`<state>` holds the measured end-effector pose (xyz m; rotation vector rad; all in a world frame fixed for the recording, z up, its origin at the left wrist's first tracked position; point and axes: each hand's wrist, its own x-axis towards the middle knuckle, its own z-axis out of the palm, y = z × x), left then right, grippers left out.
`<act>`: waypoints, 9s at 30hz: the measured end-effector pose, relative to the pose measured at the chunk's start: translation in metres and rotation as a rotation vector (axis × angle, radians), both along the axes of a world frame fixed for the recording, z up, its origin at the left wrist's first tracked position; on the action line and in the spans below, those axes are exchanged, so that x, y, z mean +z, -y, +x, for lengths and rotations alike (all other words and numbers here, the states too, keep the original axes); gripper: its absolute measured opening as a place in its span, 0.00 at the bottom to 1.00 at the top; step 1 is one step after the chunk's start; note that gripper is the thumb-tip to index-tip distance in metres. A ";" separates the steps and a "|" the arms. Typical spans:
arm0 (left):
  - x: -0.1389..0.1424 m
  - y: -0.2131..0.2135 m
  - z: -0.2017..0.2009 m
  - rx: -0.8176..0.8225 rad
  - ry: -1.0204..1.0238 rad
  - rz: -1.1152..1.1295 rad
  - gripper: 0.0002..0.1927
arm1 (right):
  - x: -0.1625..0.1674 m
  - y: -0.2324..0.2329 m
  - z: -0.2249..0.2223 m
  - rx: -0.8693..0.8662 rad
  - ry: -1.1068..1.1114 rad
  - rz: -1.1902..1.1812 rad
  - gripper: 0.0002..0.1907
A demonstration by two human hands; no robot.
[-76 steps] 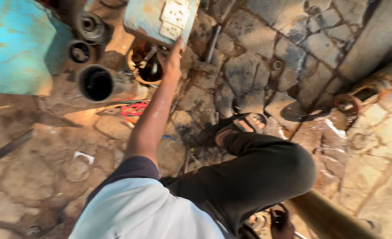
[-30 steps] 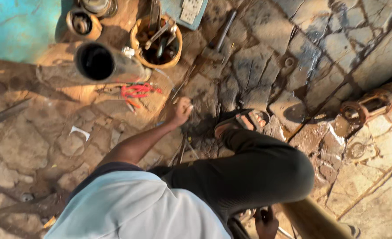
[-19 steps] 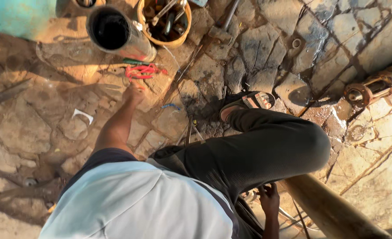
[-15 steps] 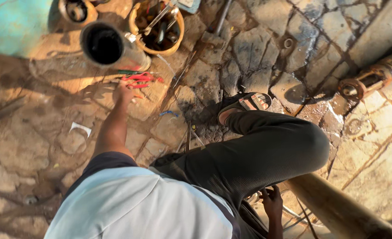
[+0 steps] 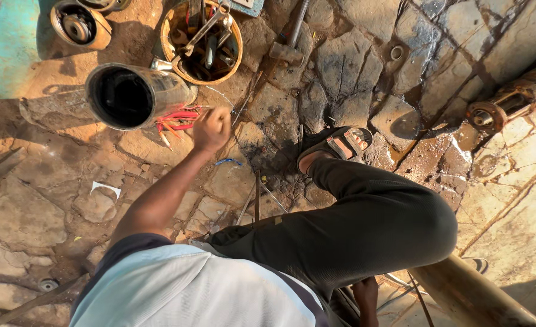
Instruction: The person sits on the floor and uses a metal bar to repeatedly strike and loosen a bolt on a vertical water pump. The person retrieves the tool from a nearby bucket and continues the striking action throughout the clip.
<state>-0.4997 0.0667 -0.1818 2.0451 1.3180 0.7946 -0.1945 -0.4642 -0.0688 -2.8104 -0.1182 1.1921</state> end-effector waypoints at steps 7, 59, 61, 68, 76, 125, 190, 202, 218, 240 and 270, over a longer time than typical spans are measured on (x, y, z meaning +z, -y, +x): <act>0.010 -0.103 0.046 0.279 -0.071 0.079 0.15 | -0.006 -0.003 0.023 0.087 -0.037 -0.058 0.20; 0.065 -0.173 0.099 0.483 -0.036 -0.196 0.24 | -0.006 -0.018 0.050 0.050 -0.049 0.262 0.19; 0.068 -0.166 0.094 0.432 -0.042 -0.304 0.25 | -0.009 -0.019 0.054 0.116 0.001 0.369 0.18; 0.045 -0.138 0.077 -0.087 -0.118 0.097 0.24 | -0.024 0.000 0.058 0.105 -0.022 0.205 0.16; 0.092 -0.086 0.060 0.036 -0.043 0.537 0.11 | 0.058 -0.050 0.040 0.011 0.548 0.658 0.11; 0.021 0.008 0.133 -0.304 0.210 -1.474 0.18 | 0.142 -0.052 -0.096 -1.170 0.106 1.001 0.11; 0.327 0.470 0.378 -1.847 0.992 0.579 0.06 | 0.227 0.070 -0.086 -0.444 1.370 0.932 0.18; 0.317 0.484 0.381 -1.787 0.981 0.512 0.08 | 0.231 0.088 -0.077 -0.792 1.048 0.724 0.17; 0.323 0.482 0.384 -1.854 0.784 0.390 0.19 | 0.239 0.110 -0.067 -0.680 1.207 0.538 0.27; 0.307 0.445 0.418 -1.381 1.320 -0.643 0.09 | 0.170 0.107 0.000 -0.945 0.894 1.118 0.20; 0.314 0.437 0.376 -1.810 1.016 0.643 0.09 | 0.158 0.096 -0.007 -1.087 0.794 0.900 0.20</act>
